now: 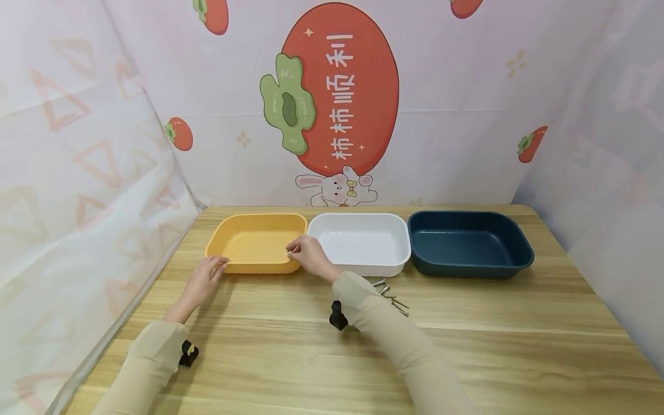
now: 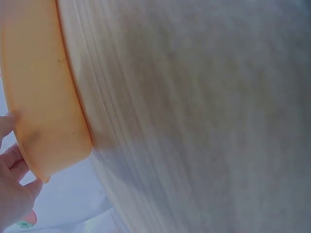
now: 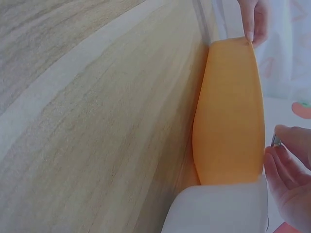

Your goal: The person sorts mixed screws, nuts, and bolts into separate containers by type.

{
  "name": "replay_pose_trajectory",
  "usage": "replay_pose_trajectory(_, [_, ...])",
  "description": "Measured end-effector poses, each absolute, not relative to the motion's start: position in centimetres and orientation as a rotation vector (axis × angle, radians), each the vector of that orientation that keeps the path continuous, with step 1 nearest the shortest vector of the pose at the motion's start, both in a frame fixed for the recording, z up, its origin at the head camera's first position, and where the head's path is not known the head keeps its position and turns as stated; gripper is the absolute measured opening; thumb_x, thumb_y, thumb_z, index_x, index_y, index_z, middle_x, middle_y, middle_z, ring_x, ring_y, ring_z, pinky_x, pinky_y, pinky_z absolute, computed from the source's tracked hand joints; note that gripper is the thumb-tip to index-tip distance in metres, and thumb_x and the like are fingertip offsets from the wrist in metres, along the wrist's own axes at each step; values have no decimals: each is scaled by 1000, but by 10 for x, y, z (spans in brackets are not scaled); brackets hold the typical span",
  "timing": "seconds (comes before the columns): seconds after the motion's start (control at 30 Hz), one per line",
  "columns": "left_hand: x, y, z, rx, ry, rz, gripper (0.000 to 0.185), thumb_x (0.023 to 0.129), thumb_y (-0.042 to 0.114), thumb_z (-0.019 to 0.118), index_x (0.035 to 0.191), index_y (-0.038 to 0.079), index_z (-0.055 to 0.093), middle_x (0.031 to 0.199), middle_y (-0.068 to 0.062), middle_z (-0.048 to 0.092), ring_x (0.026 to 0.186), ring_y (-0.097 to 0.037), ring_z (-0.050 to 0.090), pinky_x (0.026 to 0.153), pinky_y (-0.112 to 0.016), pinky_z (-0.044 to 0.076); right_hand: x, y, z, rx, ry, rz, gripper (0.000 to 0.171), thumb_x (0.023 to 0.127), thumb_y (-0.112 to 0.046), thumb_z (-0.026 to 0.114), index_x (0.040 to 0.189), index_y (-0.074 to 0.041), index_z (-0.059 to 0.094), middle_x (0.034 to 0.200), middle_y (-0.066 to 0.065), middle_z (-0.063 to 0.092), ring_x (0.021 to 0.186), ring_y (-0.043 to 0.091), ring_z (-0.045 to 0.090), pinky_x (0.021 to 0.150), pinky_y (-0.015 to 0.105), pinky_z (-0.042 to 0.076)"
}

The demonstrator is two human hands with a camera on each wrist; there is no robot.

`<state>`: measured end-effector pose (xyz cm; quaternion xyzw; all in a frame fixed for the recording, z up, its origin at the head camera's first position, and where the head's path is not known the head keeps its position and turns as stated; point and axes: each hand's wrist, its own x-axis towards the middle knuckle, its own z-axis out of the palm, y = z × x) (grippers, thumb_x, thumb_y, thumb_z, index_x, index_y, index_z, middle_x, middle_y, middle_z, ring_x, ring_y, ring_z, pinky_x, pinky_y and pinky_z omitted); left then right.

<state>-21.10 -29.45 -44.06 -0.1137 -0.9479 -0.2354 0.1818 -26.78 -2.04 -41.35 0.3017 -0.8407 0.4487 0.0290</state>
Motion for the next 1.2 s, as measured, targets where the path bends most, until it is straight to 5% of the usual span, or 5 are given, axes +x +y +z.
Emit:
replay_pose_trajectory(0.33, [-212,-294,-442,-336,-2652,-658,12,86,4,55,94,-1,60,93,-16,59,92,-33,50,81,-46,40,-267,-10,-407,893,-2637,1608,22,79,-2,63,99,7,63,98,20,61,82,25,61,69,23,49])
replay_pose_trajectory(1.2, [-212,-296,-441,-322,-2704,-644,14,87,7,54,97,0,59,94,-16,58,92,-33,50,79,-46,41,-232,58,-393,1268,-2753,1321,17,77,0,64,94,4,65,89,13,64,76,15,60,68,20,48])
